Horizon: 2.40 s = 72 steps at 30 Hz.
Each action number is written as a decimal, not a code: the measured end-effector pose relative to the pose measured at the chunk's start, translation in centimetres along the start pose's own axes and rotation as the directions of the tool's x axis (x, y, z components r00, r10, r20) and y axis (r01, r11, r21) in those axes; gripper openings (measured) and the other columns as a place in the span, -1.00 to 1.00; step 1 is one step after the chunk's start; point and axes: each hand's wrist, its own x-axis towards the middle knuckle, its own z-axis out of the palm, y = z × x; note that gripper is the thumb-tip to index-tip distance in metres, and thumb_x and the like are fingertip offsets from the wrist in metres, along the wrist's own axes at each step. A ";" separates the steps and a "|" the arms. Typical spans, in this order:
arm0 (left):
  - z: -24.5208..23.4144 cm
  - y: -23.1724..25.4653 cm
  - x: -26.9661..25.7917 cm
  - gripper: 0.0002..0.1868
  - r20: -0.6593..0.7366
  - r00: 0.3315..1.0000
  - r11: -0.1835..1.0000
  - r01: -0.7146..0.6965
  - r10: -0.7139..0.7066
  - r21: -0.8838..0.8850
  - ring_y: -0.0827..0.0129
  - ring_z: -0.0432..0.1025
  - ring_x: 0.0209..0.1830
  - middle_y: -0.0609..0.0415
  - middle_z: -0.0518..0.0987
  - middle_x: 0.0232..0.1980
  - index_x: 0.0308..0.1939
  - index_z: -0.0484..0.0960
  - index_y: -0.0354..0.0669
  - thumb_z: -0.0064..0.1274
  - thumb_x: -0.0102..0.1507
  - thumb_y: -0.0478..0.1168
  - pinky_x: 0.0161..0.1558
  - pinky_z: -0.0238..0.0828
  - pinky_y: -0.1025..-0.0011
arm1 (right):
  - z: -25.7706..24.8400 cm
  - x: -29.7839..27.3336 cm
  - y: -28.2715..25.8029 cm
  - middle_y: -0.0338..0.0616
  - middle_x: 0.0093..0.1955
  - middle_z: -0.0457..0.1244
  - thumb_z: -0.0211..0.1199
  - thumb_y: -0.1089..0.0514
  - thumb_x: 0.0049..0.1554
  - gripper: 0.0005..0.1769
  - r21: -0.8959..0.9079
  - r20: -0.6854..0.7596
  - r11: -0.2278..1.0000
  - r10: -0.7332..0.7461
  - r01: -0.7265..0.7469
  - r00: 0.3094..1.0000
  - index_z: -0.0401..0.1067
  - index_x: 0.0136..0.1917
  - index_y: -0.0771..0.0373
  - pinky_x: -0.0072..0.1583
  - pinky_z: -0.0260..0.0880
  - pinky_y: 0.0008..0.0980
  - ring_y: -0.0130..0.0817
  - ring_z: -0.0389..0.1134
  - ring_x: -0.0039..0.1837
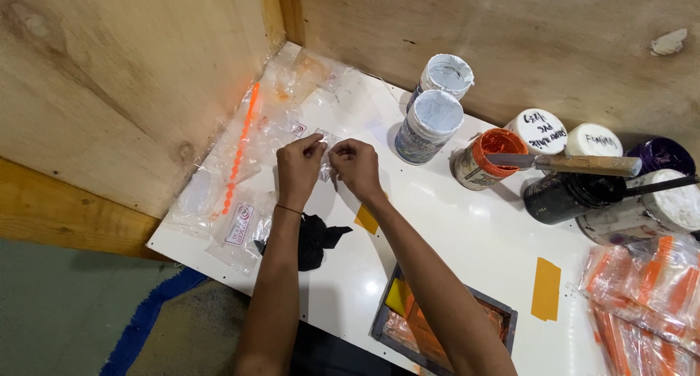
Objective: The person wipes a table surface with a black cloth, then uses a yellow squeegee to spread orange ink across a screen printing frame. They press the inked screen onto clear plastic bags to transfer the design and place the printed bags on a pile.
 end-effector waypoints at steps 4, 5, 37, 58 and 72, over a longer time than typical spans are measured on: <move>0.1 0.0 0.2 -0.72 -0.006 1.000 0.999 -0.006 0.006 -0.036 0.28 0.59 -0.29 -0.14 0.71 -0.24 -0.01 0.74 -0.32 0.29 0.19 -0.43 -0.25 0.53 0.44 | -0.4 0.2 0.8 0.08 -0.19 0.36 0.36 0.30 0.09 -0.86 0.015 -0.009 1.000 -0.027 0.027 1.000 0.52 -0.06 0.41 -0.35 0.45 -0.51 -0.43 0.38 -0.26; 0.1 -0.1 0.2 -0.71 -0.007 1.000 0.997 0.021 -0.022 -0.076 0.32 0.57 -0.29 -0.13 0.71 -0.24 0.00 0.74 -0.32 0.30 0.18 -0.43 -0.23 0.53 0.47 | -0.5 -0.1 0.2 0.05 -0.20 0.35 0.34 0.31 0.09 -0.85 0.030 -0.021 0.999 -0.010 0.010 1.000 0.51 -0.05 0.41 -0.36 0.45 -0.54 -0.44 0.39 -0.27; 0.5 -1.5 -0.1 -0.81 -0.302 0.953 0.949 0.097 -0.002 0.299 0.11 0.61 -0.22 -0.05 0.64 -0.22 -0.10 0.72 -0.24 0.11 0.25 -0.48 -0.19 0.60 0.25 | -4.8 -4.3 -2.6 0.10 -0.23 0.36 0.13 0.41 0.16 -0.74 0.121 -0.169 0.975 0.207 -0.189 0.964 0.39 0.14 0.48 -0.40 0.48 -0.43 -0.31 0.39 -0.42; 2.9 -0.2 -1.6 -0.84 0.222 0.958 0.844 -0.267 0.181 0.466 0.14 0.50 0.06 0.02 0.63 -0.09 -0.19 0.78 -0.12 0.13 0.27 -0.40 0.09 0.45 0.22 | -6.5 -5.2 -0.2 0.01 -0.41 0.33 0.15 0.44 0.14 -0.76 0.037 -0.011 0.988 0.153 -0.153 0.988 0.50 0.07 0.53 -0.43 0.42 -0.49 -0.39 0.38 -0.45; 2.5 0.4 -1.8 -0.87 0.159 0.976 0.852 -0.209 0.150 0.481 0.11 0.51 0.02 -0.03 0.65 -0.12 -0.23 0.79 -0.17 0.15 0.24 -0.42 0.04 0.49 0.27 | -10.4 -8.1 0.0 0.15 -0.35 0.30 0.19 0.47 0.07 -0.72 0.122 -0.014 0.980 0.161 -0.158 0.987 0.48 0.07 0.65 -0.41 0.41 -0.42 -0.34 0.33 -0.42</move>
